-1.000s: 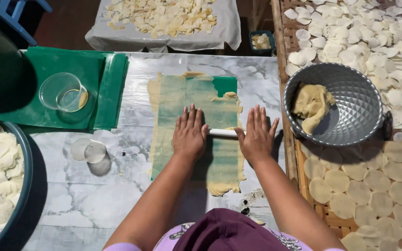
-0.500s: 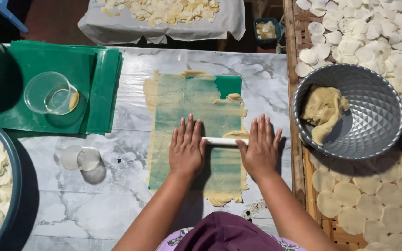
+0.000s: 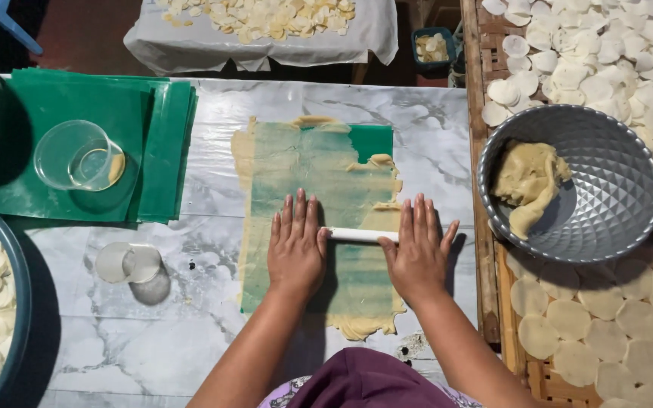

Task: Rolling out a thin sheet of dough and cutting out circular pastry shapes.

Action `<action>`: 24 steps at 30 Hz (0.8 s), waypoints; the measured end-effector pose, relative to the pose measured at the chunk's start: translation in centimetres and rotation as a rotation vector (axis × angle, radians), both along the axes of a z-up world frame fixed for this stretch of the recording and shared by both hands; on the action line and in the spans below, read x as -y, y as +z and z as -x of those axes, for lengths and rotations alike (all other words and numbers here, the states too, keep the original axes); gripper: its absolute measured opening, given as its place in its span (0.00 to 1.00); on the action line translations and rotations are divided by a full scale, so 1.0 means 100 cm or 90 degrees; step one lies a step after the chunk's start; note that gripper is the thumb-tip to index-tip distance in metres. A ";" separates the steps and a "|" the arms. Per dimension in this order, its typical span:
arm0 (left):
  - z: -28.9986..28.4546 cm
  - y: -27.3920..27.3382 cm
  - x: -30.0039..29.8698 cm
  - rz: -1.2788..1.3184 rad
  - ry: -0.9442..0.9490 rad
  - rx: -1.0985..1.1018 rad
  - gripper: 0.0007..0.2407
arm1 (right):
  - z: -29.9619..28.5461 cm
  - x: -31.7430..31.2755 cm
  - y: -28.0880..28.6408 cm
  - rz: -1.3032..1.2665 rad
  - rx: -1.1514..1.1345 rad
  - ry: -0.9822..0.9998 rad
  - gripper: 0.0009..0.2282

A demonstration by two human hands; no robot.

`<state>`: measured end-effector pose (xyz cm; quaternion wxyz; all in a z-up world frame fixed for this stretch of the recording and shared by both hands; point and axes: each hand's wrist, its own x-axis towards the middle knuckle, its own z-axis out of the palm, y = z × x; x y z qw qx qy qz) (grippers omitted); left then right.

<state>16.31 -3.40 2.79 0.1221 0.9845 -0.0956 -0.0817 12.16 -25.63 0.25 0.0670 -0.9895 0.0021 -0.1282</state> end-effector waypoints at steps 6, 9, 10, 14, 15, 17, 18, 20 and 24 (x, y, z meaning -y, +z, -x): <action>-0.043 0.006 0.010 0.021 0.042 0.041 0.25 | -0.058 0.003 -0.004 0.025 0.027 -0.018 0.31; -0.090 0.002 0.016 0.028 0.068 0.046 0.26 | -0.110 0.006 0.012 -0.016 -0.068 -0.025 0.29; -0.102 -0.001 0.016 0.028 0.069 0.050 0.26 | -0.120 0.005 0.015 -0.016 -0.063 -0.023 0.29; -0.124 -0.008 0.016 0.034 0.064 0.047 0.28 | -0.139 0.008 0.013 -0.048 -0.051 -0.015 0.31; -0.123 -0.009 0.015 0.047 0.050 0.073 0.29 | -0.139 0.010 0.007 -0.043 -0.012 -0.002 0.31; -0.111 0.003 0.009 0.070 0.015 0.107 0.29 | -0.124 0.009 0.015 -0.035 0.027 0.006 0.30; -0.106 0.007 0.005 0.092 -0.021 0.137 0.28 | -0.118 0.008 0.017 -0.028 0.061 0.013 0.29; -0.085 0.005 0.001 0.076 -0.045 0.150 0.27 | -0.086 -0.001 0.029 -0.034 0.050 0.008 0.29; -0.044 -0.021 -0.003 0.057 -0.044 0.111 0.26 | -0.035 -0.014 0.005 -0.046 -0.055 -0.027 0.33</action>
